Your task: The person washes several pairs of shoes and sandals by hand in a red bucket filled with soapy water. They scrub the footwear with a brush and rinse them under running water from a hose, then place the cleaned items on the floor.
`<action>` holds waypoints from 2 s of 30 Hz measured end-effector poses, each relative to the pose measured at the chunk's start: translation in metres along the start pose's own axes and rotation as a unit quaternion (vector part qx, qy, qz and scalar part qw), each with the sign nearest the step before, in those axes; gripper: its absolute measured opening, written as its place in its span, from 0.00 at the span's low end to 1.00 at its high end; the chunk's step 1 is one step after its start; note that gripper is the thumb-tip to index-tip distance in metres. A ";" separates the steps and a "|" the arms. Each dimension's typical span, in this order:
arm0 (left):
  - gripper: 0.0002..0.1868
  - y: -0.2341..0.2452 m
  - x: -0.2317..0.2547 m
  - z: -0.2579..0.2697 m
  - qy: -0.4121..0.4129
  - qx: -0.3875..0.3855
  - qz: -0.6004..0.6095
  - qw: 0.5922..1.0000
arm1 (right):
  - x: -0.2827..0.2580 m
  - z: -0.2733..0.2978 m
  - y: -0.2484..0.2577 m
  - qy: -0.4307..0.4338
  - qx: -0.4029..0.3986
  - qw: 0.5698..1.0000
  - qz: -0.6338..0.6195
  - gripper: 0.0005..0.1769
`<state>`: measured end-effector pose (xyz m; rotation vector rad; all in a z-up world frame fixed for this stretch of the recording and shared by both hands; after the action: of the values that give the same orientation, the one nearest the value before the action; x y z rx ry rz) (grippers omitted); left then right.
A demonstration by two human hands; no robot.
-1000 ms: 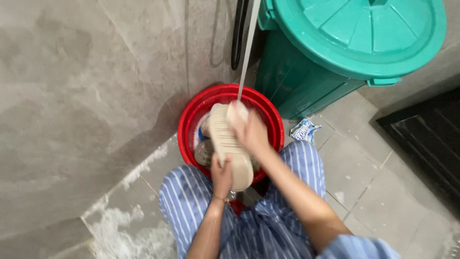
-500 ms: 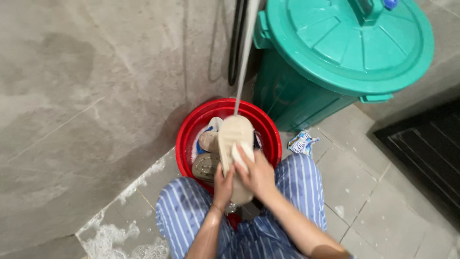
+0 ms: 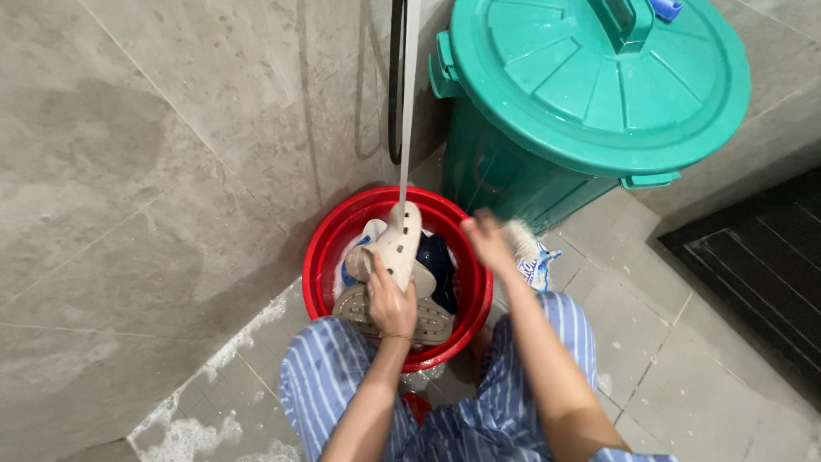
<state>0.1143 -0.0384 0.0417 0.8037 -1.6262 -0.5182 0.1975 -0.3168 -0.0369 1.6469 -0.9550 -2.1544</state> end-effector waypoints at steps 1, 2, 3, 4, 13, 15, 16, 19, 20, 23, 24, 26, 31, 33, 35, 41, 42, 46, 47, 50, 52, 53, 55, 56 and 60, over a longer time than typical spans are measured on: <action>0.49 -0.006 0.004 0.000 -0.025 -0.008 -0.022 0.999 | 0.002 0.009 -0.034 -0.134 -0.125 0.971 -0.157 0.48; 0.48 -0.013 0.009 0.001 -0.049 -0.015 -0.044 0.998 | -0.001 0.025 -0.069 -0.260 -0.242 0.884 -0.304 0.54; 0.47 -0.020 0.013 0.007 -0.071 -0.025 -0.066 0.995 | -0.014 0.032 -0.086 -0.242 -0.257 0.866 -0.354 0.54; 0.46 -0.023 0.025 0.013 -0.152 -0.001 -0.053 0.987 | -0.025 0.035 -0.096 -0.224 -0.271 0.845 -0.403 0.53; 0.37 -0.017 -0.027 0.017 -0.030 0.037 0.103 0.994 | -0.040 0.022 -0.116 -0.069 -0.296 0.781 -0.545 0.44; 0.51 -0.022 -0.052 0.006 0.025 0.091 0.205 0.974 | -0.031 0.021 -0.126 -0.076 -0.299 0.779 -0.546 0.42; 0.48 -0.035 -0.060 0.003 0.045 0.039 0.223 0.973 | -0.028 0.019 -0.131 -0.079 -0.300 0.777 -0.547 0.41; 0.40 -0.077 -0.083 0.002 0.104 -0.056 0.292 0.949 | -0.010 0.012 -0.147 -0.121 -0.274 0.769 -0.565 0.37; 0.36 -0.089 -0.093 -0.002 0.122 -0.044 0.325 0.937 | -0.003 0.013 -0.158 -0.151 -0.296 0.755 -0.565 0.39; 0.31 -0.110 -0.125 -0.011 0.141 0.013 0.332 0.933 | 0.019 0.003 -0.183 -0.187 -0.293 0.809 -0.474 0.46; 0.30 -0.114 -0.137 -0.015 0.141 0.036 0.320 0.936 | 0.027 -0.002 -0.187 -0.163 -0.248 0.878 -0.376 0.46; 0.28 -0.125 -0.176 0.000 0.222 -0.044 0.204 0.952 | 0.051 -0.010 -0.185 -0.129 -0.174 0.950 -0.224 0.44; 0.31 -0.109 -0.227 0.032 0.159 -0.009 0.100 0.982 | 0.122 -0.022 -0.140 -0.192 -0.013 0.980 -0.053 0.36; 0.40 -0.114 -0.231 0.050 0.234 -0.120 0.088 0.961 | 0.143 -0.019 -0.137 -0.238 -0.057 0.969 0.002 0.35; 0.51 -0.113 -0.221 0.066 0.265 -0.220 0.055 0.937 | 0.156 -0.018 -0.141 -0.272 -0.101 0.956 0.035 0.35; 0.55 -0.090 -0.198 0.082 0.239 -0.309 -0.029 0.920 | 0.162 -0.005 -0.196 -0.324 -0.225 0.887 -0.240 0.60; 0.54 -0.085 -0.196 0.083 0.226 -0.303 -0.031 0.925 | 0.165 -0.003 -0.198 -0.329 -0.203 0.907 -0.167 0.60; 0.52 -0.081 -0.192 0.077 0.225 -0.319 -0.029 0.920 | 0.160 -0.005 -0.188 -0.332 -0.106 0.934 -0.076 0.59; 0.52 -0.082 -0.191 0.073 0.230 -0.320 -0.031 0.919 | 0.154 -0.012 -0.186 -0.329 -0.085 0.935 -0.104 0.58; 0.53 -0.081 -0.192 0.074 0.230 -0.327 -0.038 0.916 | 0.124 -0.018 -0.179 -0.170 -0.014 0.985 -0.039 0.51; 0.52 -0.081 -0.191 0.075 0.225 -0.329 -0.042 0.916 | 0.115 -0.017 -0.176 -0.168 -0.016 0.986 0.012 0.37; 0.50 -0.083 -0.189 0.070 0.220 -0.326 -0.042 0.918 | 0.108 -0.022 -0.169 -0.164 -0.015 0.986 0.039 0.30; 0.44 -0.080 -0.182 0.054 0.198 -0.267 -0.045 0.942 | 0.079 -0.025 -0.148 -0.095 0.029 0.991 0.086 0.27; 0.40 -0.074 -0.175 0.044 0.180 -0.211 -0.047 0.960 | 0.061 -0.023 -0.135 -0.059 0.052 0.991 0.111 0.25; 0.33 -0.046 -0.124 0.000 0.014 -0.012 -0.025 1.000 | -0.006 0.004 -0.068 0.038 0.074 0.993 0.085 0.24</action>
<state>0.1333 0.0235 -0.0741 0.8330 -1.5745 -0.5579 0.2079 -0.2611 -0.0757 1.6342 -1.2101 -1.9371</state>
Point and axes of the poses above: each hand's wrist, its own z-axis away from the middle knuckle, its own y-axis out of the back of the hand, x = y × z, the point moved 6 cm from there along -z, towards the middle knuckle, and after that the axes turned 11 degrees about -y, right-handed, at the moved point
